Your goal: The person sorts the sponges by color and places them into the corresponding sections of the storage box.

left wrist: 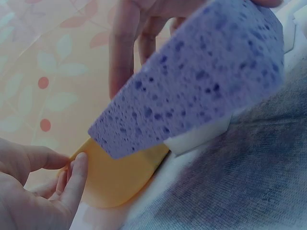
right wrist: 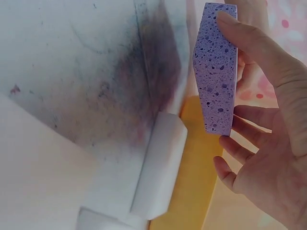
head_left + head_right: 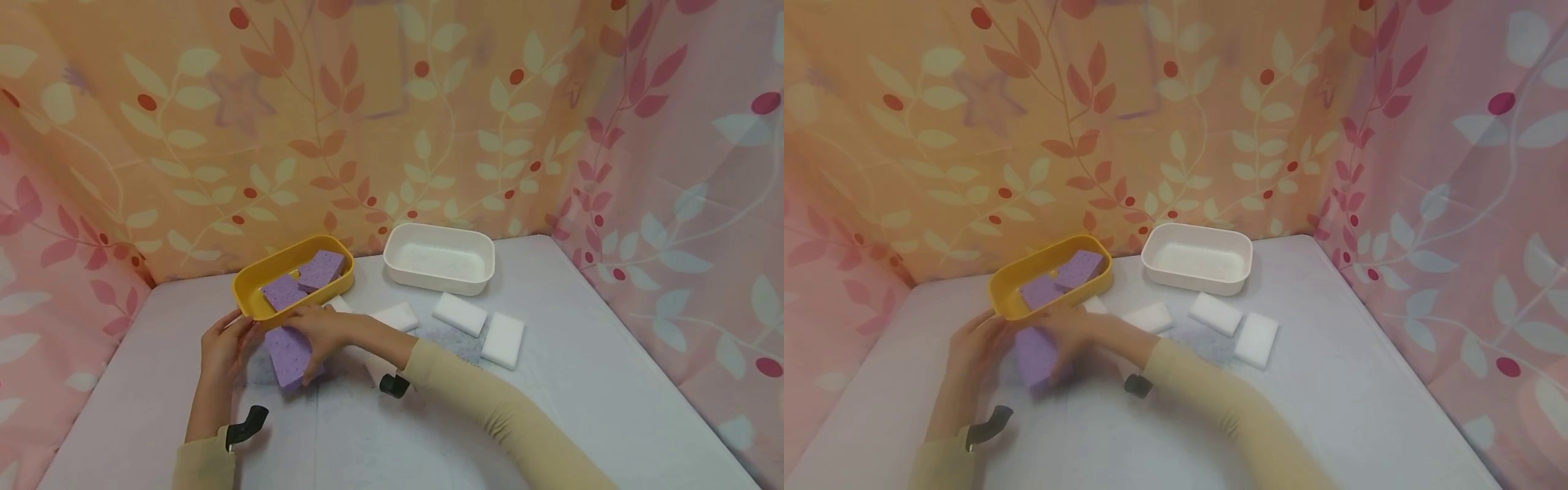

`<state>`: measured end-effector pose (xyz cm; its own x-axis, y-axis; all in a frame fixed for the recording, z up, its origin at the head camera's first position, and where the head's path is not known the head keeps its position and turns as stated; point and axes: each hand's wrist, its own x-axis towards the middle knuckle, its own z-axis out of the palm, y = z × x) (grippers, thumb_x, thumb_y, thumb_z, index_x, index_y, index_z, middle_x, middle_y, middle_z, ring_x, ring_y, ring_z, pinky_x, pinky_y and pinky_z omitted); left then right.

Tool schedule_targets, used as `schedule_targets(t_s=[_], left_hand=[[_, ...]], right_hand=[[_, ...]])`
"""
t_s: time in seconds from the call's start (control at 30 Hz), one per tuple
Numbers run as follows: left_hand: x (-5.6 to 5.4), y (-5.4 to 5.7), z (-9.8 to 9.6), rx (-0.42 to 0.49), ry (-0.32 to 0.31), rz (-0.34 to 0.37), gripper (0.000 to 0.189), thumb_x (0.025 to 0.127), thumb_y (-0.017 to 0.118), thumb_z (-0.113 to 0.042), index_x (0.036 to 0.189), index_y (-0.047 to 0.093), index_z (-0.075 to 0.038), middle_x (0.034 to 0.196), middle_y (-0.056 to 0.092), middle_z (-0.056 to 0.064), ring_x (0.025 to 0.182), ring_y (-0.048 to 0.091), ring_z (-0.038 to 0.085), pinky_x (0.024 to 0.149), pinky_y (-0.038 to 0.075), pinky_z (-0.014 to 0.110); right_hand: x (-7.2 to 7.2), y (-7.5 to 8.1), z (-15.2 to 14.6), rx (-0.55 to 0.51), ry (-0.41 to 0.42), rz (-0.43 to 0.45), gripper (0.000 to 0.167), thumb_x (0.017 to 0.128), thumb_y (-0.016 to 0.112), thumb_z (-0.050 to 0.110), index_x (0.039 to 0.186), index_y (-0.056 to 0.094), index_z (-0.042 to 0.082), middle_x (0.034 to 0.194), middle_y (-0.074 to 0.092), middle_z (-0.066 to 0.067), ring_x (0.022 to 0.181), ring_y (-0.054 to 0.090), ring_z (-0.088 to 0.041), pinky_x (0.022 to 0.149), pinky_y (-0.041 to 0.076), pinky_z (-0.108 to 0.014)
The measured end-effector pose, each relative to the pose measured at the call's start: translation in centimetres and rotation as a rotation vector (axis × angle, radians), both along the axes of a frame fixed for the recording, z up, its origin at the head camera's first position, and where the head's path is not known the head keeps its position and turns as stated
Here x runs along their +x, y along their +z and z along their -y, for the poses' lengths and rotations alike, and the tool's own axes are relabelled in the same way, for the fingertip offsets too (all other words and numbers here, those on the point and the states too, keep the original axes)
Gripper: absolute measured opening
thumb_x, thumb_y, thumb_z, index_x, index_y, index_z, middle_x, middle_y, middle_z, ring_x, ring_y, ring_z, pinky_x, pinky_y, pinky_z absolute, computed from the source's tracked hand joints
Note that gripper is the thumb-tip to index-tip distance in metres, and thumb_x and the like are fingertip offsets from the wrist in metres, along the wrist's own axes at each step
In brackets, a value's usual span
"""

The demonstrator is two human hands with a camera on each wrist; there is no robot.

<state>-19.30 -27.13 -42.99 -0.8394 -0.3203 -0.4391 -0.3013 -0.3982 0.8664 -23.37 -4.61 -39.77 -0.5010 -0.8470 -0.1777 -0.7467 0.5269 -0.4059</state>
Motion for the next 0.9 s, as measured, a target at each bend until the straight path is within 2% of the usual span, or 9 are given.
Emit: schedule_targets(t_s=[0.13, 0.27, 0.43, 0.57, 0.7, 0.8, 0.9], left_hand=[[0.0, -0.1, 0.0, 0.000, 0.002, 0.004, 0.064, 0.107, 0.059, -0.007, 0.166, 0.034, -0.009, 0.090, 0.073, -0.009, 0.085, 0.076, 0.003, 0.083, 0.060, 0.016], [0.0, -0.1, 0.1, 0.008, 0.003, 0.010, 0.064, 0.107, 0.061, -0.009, 0.166, 0.035, -0.011, 0.096, 0.072, -0.009, 0.089, 0.076, 0.004, 0.085, 0.059, 0.016], [0.0, -0.1, 0.1, 0.013, 0.002, 0.001, 0.063, 0.107, 0.060, -0.009, 0.165, 0.036, -0.011, 0.110, 0.068, -0.006, 0.093, 0.076, 0.004, 0.086, 0.059, 0.016], [-0.1, -0.2, 0.1, 0.004, -0.002, -0.001, 0.062, 0.107, 0.059, -0.008, 0.165, 0.036, -0.010, 0.128, 0.062, 0.001, 0.092, 0.076, 0.003, 0.087, 0.059, 0.016], [-0.2, -0.3, 0.1, 0.011, 0.000, 0.004, 0.062, 0.107, 0.059, -0.008, 0.165, 0.036, -0.011, 0.142, 0.055, 0.005, 0.092, 0.076, 0.002, 0.088, 0.058, 0.015], [-0.2, -0.2, 0.1, 0.010, -0.005, 0.001, 0.063, 0.107, 0.059, -0.009, 0.165, 0.035, -0.011, 0.139, 0.055, 0.003, 0.094, 0.076, 0.002, 0.087, 0.058, 0.015], [-0.1, -0.2, 0.2, 0.021, -0.003, -0.008, 0.063, 0.107, 0.059, -0.007, 0.165, 0.035, -0.010, 0.124, 0.063, -0.002, 0.094, 0.076, 0.003, 0.087, 0.058, 0.015]], right_hand=[[0.1, 0.8, -0.3, -0.003, -0.013, 0.004, 0.113, 0.073, 0.094, 0.049, 0.166, 0.035, 0.025, 0.170, 0.033, 0.002, 0.156, 0.027, -0.020, 0.131, 0.022, -0.048], [0.0, 1.4, -0.5, -0.002, -0.002, -0.026, 0.111, 0.073, 0.094, 0.049, 0.165, 0.038, 0.022, 0.164, 0.040, -0.001, 0.151, 0.032, -0.020, 0.130, 0.024, -0.045], [-0.4, 2.0, -0.8, 0.019, -0.001, -0.048, 0.111, 0.073, 0.093, 0.052, 0.164, 0.039, 0.019, 0.161, 0.042, -0.002, 0.146, 0.037, -0.020, 0.129, 0.028, -0.041], [-0.7, 2.5, -0.8, 0.029, 0.008, -0.072, 0.108, 0.074, 0.092, 0.053, 0.162, 0.042, 0.017, 0.159, 0.044, -0.003, 0.145, 0.039, -0.019, 0.127, 0.032, -0.038], [-0.9, 3.1, -0.8, 0.013, 0.011, -0.061, 0.108, 0.073, 0.093, 0.051, 0.162, 0.042, 0.014, 0.160, 0.043, -0.003, 0.145, 0.039, -0.019, 0.127, 0.033, -0.034], [-1.1, 3.7, -0.9, 0.002, 0.013, -0.047, 0.109, 0.074, 0.093, 0.049, 0.162, 0.041, 0.012, 0.162, 0.042, -0.005, 0.147, 0.039, -0.020, 0.127, 0.033, -0.032], [-1.3, 4.1, -0.8, 0.009, 0.014, -0.050, 0.110, 0.074, 0.093, 0.050, 0.163, 0.039, 0.011, 0.162, 0.042, -0.005, 0.148, 0.038, -0.021, 0.128, 0.032, -0.033]])
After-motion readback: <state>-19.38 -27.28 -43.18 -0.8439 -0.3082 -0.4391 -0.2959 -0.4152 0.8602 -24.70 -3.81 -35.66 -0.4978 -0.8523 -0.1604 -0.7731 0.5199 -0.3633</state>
